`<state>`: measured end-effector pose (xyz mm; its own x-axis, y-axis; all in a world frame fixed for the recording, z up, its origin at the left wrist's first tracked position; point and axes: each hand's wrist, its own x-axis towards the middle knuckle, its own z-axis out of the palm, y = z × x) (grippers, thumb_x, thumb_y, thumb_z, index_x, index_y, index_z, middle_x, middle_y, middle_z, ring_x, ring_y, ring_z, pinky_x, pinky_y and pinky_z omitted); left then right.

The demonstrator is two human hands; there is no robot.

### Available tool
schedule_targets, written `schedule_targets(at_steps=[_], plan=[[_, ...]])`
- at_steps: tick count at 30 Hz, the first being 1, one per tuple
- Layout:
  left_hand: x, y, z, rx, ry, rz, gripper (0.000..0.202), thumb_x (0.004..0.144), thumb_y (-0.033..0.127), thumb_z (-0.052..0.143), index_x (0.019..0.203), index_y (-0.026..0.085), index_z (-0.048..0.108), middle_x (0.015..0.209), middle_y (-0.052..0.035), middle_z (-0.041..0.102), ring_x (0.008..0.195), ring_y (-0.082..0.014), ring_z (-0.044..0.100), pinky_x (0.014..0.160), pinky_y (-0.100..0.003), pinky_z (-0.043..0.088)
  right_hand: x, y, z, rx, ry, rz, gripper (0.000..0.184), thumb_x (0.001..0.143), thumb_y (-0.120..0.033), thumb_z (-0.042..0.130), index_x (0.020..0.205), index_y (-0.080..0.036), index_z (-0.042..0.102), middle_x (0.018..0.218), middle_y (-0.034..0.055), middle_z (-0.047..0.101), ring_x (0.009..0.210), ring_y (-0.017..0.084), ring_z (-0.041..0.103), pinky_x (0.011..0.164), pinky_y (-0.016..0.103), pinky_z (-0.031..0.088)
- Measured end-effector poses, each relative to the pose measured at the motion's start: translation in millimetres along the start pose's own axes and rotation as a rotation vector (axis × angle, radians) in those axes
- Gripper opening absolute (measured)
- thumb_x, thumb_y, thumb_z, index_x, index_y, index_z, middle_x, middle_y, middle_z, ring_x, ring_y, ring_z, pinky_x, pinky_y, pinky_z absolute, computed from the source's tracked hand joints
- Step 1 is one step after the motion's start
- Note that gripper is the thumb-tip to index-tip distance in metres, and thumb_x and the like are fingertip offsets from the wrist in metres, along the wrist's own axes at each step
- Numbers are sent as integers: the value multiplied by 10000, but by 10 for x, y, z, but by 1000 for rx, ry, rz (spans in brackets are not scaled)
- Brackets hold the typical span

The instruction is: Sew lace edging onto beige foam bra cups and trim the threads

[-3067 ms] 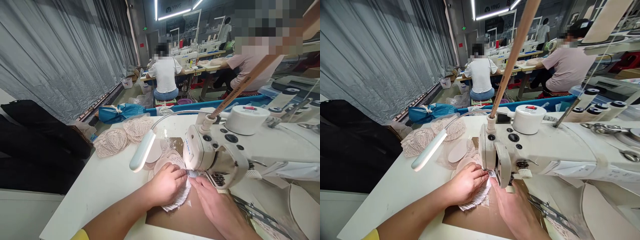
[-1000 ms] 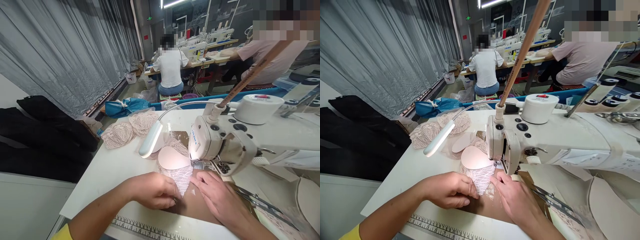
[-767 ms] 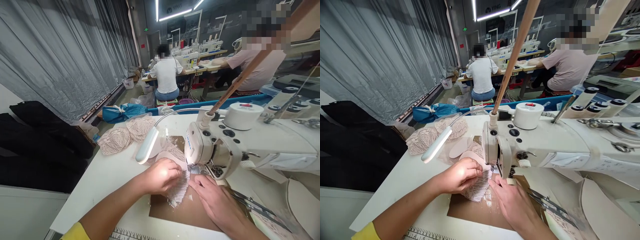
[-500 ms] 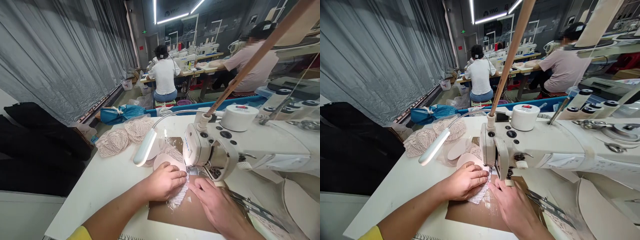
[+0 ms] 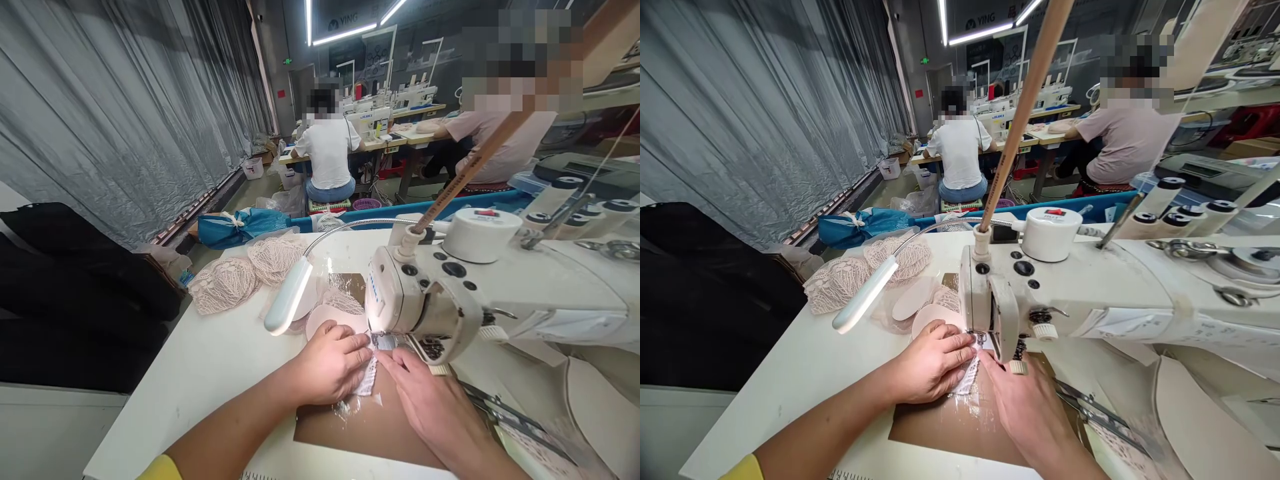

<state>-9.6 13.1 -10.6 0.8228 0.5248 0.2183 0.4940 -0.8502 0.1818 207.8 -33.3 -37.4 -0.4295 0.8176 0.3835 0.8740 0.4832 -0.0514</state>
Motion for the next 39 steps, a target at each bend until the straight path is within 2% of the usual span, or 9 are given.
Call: schedule_targets(at_steps=[4,7,11,17,29,39], plan=[[-26,-16,-12,-18,18,-5,332,934,302,458,1209,162,582,1297,-119,578,1098,-256,505,948,-428,377,-45,19,11,-18,-72,-11,500,839,-42,374,1222,-201,653,933,94,699,522,134,543,486,269,376],[-63,-39,-37,-70,28,17,316,937,294,452,1184,160,596,1281,-125,582,1093,-251,512,954,-419,383,-85,28,-18,118,-97,-72,476,855,-55,364,1215,-211,634,940,82,670,582,142,540,551,273,406],[-95,-56,-70,-133,22,64,278,938,274,459,1119,162,638,1114,-112,640,978,-220,533,909,-365,406,-95,14,-87,310,-141,-155,430,849,-58,385,1154,-236,630,832,51,608,669,166,542,633,279,415],[-92,-47,-73,-108,-33,87,233,930,248,499,1076,182,669,980,-85,636,862,-186,516,866,-334,397,-78,6,-143,348,-225,-205,397,835,-53,409,1108,-238,629,791,36,558,663,168,505,635,278,390],[-73,-5,-94,-38,-102,125,238,960,272,495,1102,218,679,929,-72,632,844,-182,506,895,-343,377,-88,15,-163,363,-209,-206,399,828,-52,424,1092,-258,641,764,27,570,646,161,507,614,271,390],[-78,9,-93,-59,-123,154,269,946,248,506,1166,214,657,941,-82,619,835,-184,515,906,-362,370,-110,40,-83,408,-98,-130,388,891,-117,380,1132,-258,649,800,42,623,633,164,553,572,280,420]])
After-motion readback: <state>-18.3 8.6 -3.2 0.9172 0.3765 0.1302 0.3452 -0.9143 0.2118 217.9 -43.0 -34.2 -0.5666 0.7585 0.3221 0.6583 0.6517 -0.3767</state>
